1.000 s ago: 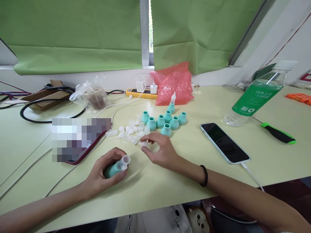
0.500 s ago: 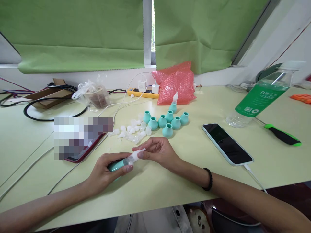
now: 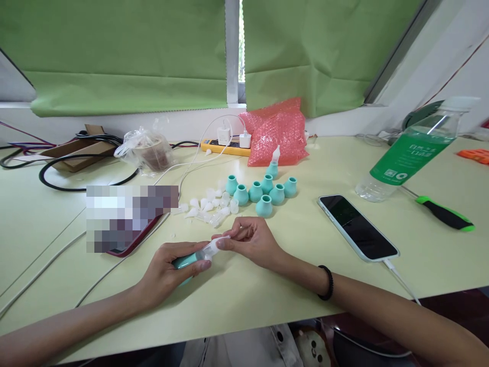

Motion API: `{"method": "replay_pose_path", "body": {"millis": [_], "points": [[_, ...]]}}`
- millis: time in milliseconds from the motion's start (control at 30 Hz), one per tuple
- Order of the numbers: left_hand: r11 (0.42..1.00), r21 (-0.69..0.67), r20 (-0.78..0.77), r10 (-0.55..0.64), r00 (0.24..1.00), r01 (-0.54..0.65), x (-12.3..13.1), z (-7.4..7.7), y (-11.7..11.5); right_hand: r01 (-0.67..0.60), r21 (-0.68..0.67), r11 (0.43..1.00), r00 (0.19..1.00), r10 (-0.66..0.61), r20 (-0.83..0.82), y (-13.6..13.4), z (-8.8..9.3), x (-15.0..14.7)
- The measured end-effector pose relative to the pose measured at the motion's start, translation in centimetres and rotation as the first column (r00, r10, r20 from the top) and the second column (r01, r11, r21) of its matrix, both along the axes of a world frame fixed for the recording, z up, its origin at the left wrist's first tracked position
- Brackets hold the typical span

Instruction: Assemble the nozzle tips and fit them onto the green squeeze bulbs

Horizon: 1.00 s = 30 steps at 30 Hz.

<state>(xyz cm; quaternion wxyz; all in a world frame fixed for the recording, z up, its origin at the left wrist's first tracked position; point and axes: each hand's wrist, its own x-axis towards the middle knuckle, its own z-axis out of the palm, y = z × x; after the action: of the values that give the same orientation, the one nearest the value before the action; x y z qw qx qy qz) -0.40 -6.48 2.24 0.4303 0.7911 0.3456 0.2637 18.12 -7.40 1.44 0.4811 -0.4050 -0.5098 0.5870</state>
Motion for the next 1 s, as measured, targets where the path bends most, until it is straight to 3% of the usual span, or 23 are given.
{"method": "replay_pose_path", "body": {"millis": [167, 433, 667, 800, 867, 933, 1000], "points": [[0.999, 0.043, -0.017, -0.013, 1.0, 0.013, 0.1, 0.3, -0.1, -0.013, -0.008, 1.0, 0.999, 0.013, 0.03, -0.1, -0.2, -0.1], [0.975, 0.213, -0.009, -0.058, 0.998, 0.058, -0.4, -1.2, -0.2, -0.144, -0.032, 0.989, 0.989, 0.145, 0.02, 0.2, -0.1, 0.2], [0.963, 0.267, 0.047, -0.03, 0.998, 0.017, -0.3, -1.0, -0.1, -0.046, 0.004, 0.999, 0.995, 0.045, 0.088, -0.4, -0.2, -0.3], [0.97, 0.244, 0.138, -0.007, 0.99, -0.027, -0.6, -0.9, -0.2, 0.034, 0.184, 0.982, 0.979, -0.07, 0.193, -0.8, 1.7, -0.5], [0.975, 0.211, 0.202, 0.02, 0.979, -0.063, -0.8, -1.0, -0.3, 0.1, 0.331, 0.938, 0.958, -0.181, 0.223, -0.4, 4.2, 0.0], [0.984, 0.147, 0.261, 0.056, 0.964, -0.097, -1.0, -1.1, -0.3, 0.209, 0.497, 0.842, 0.911, -0.352, 0.214, 1.0, 7.3, 1.2], [0.991, 0.076, 0.289, 0.08, 0.954, -0.106, -1.0, -1.0, -0.2, 0.326, 0.706, 0.629, 0.825, -0.553, 0.112, 3.5, 10.0, 2.9]]}}
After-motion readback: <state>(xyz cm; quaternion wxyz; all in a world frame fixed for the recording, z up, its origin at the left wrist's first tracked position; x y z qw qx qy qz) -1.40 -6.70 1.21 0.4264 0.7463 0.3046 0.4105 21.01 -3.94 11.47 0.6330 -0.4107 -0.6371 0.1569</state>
